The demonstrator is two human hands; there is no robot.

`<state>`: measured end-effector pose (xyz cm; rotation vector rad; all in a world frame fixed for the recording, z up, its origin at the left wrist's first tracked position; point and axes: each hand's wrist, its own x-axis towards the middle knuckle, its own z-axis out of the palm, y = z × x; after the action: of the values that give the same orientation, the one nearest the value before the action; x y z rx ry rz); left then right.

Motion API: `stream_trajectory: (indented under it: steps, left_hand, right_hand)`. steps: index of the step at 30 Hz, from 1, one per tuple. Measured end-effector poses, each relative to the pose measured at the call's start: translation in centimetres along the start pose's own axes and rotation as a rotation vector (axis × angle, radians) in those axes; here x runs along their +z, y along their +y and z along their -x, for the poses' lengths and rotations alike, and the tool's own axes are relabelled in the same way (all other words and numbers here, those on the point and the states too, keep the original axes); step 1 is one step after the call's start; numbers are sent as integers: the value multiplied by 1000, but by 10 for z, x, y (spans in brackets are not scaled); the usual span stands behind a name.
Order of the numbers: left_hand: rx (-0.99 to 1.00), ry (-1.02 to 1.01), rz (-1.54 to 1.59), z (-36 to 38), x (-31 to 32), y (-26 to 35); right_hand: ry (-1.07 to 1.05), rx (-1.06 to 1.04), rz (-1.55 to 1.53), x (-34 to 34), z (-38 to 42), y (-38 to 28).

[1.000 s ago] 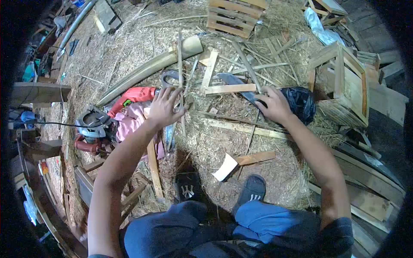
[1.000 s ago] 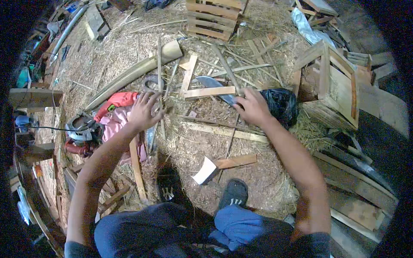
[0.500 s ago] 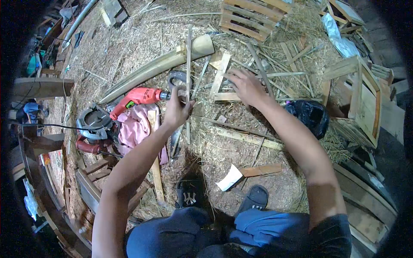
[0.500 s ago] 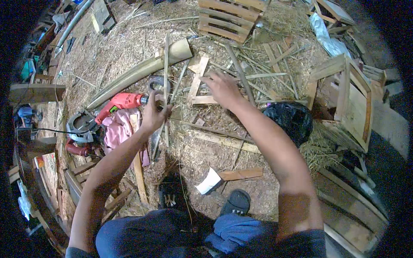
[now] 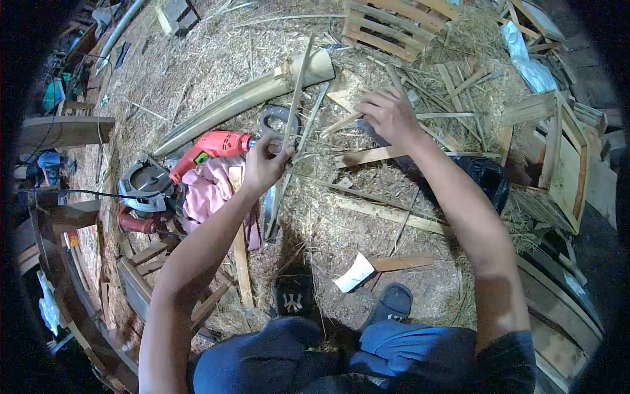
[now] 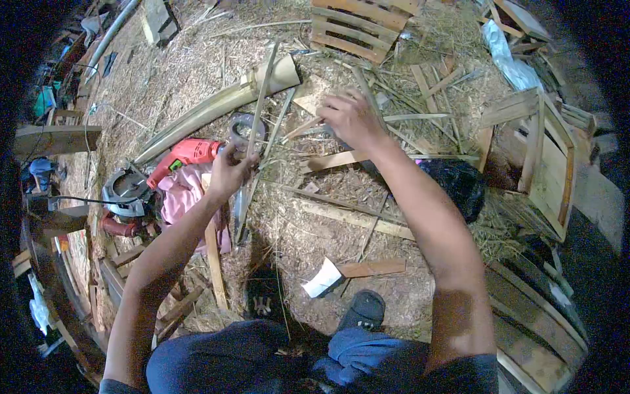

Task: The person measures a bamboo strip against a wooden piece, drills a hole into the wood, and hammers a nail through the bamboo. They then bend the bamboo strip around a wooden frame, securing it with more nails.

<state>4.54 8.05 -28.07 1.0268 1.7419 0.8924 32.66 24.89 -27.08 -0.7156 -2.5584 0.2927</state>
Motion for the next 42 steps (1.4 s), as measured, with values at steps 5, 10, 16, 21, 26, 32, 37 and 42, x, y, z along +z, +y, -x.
stream_trajectory:
  steps: [5, 10, 16, 21, 26, 32, 37, 42]
  left_hand:
    - [37, 8, 133, 6, 5, 3]
    - [46, -11, 217, 19, 12, 13]
    - [85, -66, 407, 30, 16, 27]
    - [0, -128, 324, 34, 14, 40]
    - [98, -98, 299, 13, 23, 12]
    - [-146, -126, 431, 20, 12, 12]
    - [-194, -134, 524, 8, 7, -18]
    - [-221, -132, 509, 6, 8, -20]
  right_hand:
    - [69, 37, -299, -19, 21, -3]
    - [-52, 287, -419, -49, 34, -19]
    - [-63, 396, -500, -77, 48, -33]
    - [-192, 614, -662, -99, 50, -48]
    - [-206, 611, -743, -84, 64, -36]
    - [-384, 472, -498, -62, 59, -22]
    - [-503, 303, -245, -35, 50, -21]
    - [-285, 81, -126, -31, 61, -10]
